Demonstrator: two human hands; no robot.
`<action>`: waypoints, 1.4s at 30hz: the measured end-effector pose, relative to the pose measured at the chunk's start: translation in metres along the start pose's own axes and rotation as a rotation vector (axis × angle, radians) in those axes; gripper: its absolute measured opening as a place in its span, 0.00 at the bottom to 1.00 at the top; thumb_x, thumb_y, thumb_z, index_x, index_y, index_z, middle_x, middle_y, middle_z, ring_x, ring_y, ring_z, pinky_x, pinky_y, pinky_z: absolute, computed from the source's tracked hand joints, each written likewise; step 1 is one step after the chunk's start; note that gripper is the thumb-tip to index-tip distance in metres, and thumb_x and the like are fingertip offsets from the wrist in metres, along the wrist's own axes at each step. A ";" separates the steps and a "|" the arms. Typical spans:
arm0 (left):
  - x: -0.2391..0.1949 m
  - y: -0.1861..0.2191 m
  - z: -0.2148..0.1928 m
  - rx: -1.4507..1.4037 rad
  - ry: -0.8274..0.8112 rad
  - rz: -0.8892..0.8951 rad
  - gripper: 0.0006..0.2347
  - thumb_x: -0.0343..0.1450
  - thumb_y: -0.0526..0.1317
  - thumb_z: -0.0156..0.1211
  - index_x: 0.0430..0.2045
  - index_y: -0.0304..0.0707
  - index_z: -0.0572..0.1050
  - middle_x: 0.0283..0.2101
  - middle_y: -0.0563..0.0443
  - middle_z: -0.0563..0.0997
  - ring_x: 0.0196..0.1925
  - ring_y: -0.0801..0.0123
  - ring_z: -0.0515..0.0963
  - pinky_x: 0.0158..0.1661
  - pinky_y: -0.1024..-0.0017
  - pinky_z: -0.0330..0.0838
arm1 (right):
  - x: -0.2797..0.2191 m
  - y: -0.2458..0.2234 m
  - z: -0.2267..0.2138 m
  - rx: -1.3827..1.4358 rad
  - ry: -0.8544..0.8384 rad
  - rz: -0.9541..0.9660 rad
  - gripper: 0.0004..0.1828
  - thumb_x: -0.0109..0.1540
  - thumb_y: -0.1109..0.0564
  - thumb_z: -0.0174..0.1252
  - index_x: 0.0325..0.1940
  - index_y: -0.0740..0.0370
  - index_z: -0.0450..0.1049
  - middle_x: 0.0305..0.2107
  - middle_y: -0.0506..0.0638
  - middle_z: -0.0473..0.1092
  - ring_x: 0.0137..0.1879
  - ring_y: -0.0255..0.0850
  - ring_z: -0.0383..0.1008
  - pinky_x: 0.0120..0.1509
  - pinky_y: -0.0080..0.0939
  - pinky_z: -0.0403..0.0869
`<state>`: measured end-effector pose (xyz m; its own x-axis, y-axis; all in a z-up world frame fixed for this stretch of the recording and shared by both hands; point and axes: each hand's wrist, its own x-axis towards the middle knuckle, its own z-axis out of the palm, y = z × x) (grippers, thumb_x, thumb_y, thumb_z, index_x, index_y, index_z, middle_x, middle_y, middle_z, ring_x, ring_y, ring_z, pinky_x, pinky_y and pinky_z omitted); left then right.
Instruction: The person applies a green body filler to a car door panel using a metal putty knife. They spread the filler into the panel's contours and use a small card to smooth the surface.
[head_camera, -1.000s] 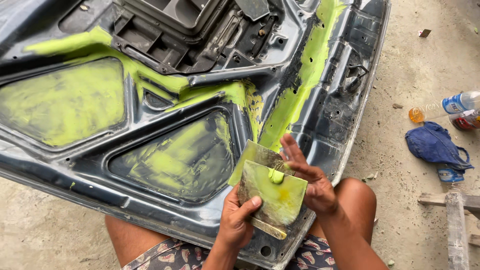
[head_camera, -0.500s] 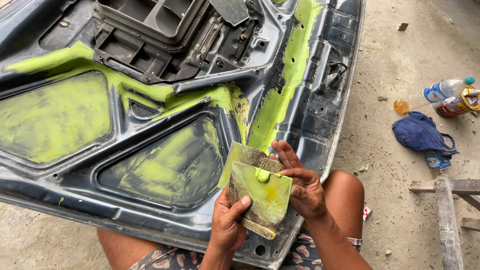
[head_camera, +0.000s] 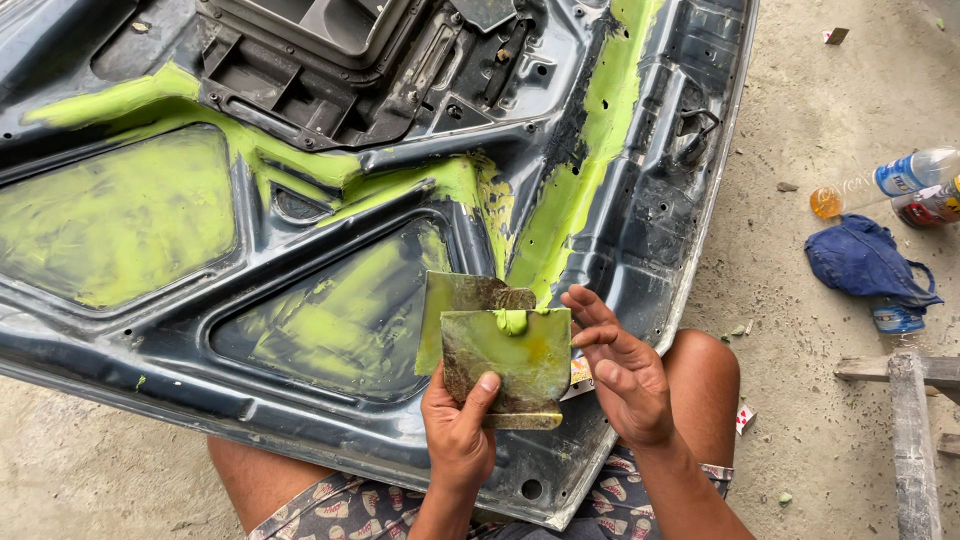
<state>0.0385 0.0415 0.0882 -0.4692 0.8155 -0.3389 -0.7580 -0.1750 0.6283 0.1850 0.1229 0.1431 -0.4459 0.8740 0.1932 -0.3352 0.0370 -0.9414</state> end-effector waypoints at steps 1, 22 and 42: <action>0.000 0.002 0.000 0.001 0.003 0.000 0.17 0.64 0.29 0.62 0.48 0.26 0.73 0.42 0.38 0.82 0.43 0.56 0.81 0.47 0.63 0.77 | -0.001 -0.003 0.000 0.002 0.000 0.002 0.13 0.63 0.53 0.53 0.49 0.60 0.73 0.68 0.63 0.53 0.76 0.58 0.49 0.81 0.61 0.42; 0.021 0.024 -0.074 0.400 0.121 0.223 0.15 0.67 0.32 0.60 0.47 0.29 0.74 0.46 0.43 0.81 0.49 0.60 0.80 0.53 0.68 0.75 | 0.085 0.076 -0.144 -1.602 -0.395 0.152 0.27 0.64 0.40 0.47 0.66 0.46 0.67 0.75 0.50 0.37 0.79 0.61 0.27 0.74 0.73 0.32; 0.024 0.022 -0.081 0.484 0.095 0.212 0.13 0.67 0.35 0.61 0.45 0.30 0.75 0.42 0.47 0.82 0.44 0.66 0.80 0.49 0.70 0.74 | 0.103 0.077 -0.134 -1.755 -0.639 0.052 0.23 0.63 0.40 0.48 0.59 0.45 0.72 0.73 0.50 0.46 0.78 0.61 0.32 0.73 0.78 0.36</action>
<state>-0.0265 0.0126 0.0368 -0.6450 0.7326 -0.2172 -0.3575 -0.0380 0.9332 0.2245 0.2803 0.0539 -0.7693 0.6154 -0.1716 0.6299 0.7755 -0.0430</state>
